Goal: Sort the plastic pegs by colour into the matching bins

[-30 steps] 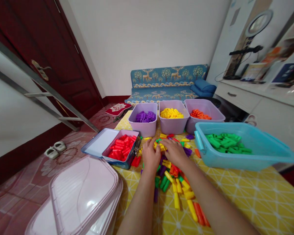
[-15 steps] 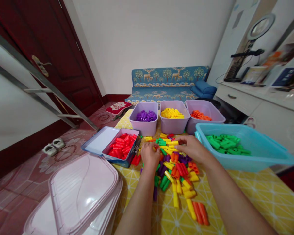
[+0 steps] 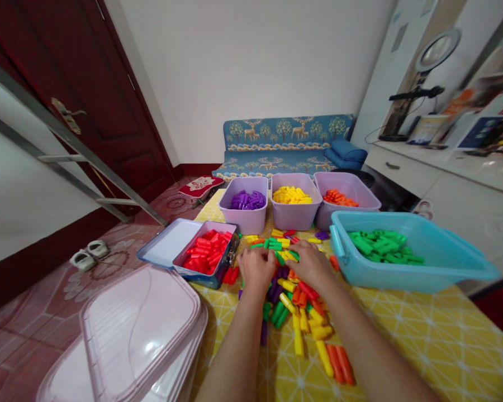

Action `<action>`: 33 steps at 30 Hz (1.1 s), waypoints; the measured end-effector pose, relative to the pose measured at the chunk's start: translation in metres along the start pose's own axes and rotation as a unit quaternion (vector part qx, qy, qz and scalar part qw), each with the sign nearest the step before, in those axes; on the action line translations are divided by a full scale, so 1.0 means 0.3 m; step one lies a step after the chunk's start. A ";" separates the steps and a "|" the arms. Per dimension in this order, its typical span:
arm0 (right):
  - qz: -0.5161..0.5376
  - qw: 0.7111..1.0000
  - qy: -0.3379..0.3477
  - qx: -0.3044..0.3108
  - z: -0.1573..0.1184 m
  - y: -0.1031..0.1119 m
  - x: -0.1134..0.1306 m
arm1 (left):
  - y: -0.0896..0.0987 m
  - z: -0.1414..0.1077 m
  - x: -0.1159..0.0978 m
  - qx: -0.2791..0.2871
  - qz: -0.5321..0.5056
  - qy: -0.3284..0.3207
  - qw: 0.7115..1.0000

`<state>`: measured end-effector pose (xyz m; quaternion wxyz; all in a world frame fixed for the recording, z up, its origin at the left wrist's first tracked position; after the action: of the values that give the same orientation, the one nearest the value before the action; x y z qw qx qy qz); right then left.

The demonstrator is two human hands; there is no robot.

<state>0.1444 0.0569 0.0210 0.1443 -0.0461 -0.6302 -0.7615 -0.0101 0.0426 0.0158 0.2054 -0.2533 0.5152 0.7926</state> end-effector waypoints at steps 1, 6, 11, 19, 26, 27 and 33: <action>-0.029 0.999 -0.007 0.015 -0.013 -0.007 0.005 | -0.001 0.000 -0.003 0.002 -0.002 -0.005 1.000; -0.032 0.998 -0.019 0.046 -0.043 -0.042 0.027 | -0.004 -0.003 -0.021 0.034 -0.063 -0.031 0.997; 0.051 0.999 0.002 -0.004 -0.048 -0.063 0.012 | -0.032 -0.009 -0.027 0.110 -0.058 -0.070 0.990; 0.072 0.992 -0.099 -0.042 -0.049 -0.057 -0.053 | -0.037 -0.014 -0.037 0.131 -0.017 -0.073 0.989; 0.136 0.987 -0.051 -0.074 -0.042 -0.055 -0.047 | -0.036 -0.017 -0.054 0.132 -0.011 -0.096 0.987; 0.138 0.988 -0.030 -0.069 -0.040 -0.058 -0.040 | -0.036 -0.017 -0.057 0.131 -0.013 -0.099 0.986; 0.049 0.998 0.027 0.008 -0.043 -0.071 -0.004 | -0.043 -0.025 -0.070 0.152 -0.009 -0.115 0.982</action>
<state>0.1410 0.0482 -0.0020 0.1987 -0.0549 -0.6292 -0.7494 0.0153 0.0394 0.0168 0.3060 -0.1308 0.6006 0.7270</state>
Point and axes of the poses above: each hand's wrist, its own z-axis towards the middle knuckle, its own y-axis out of the back of the hand, x = y × z, the point moved 5 cm from there along z, towards the middle knuckle, and after that the axes turned 9 degrees about -z, right-handed, at the moved point
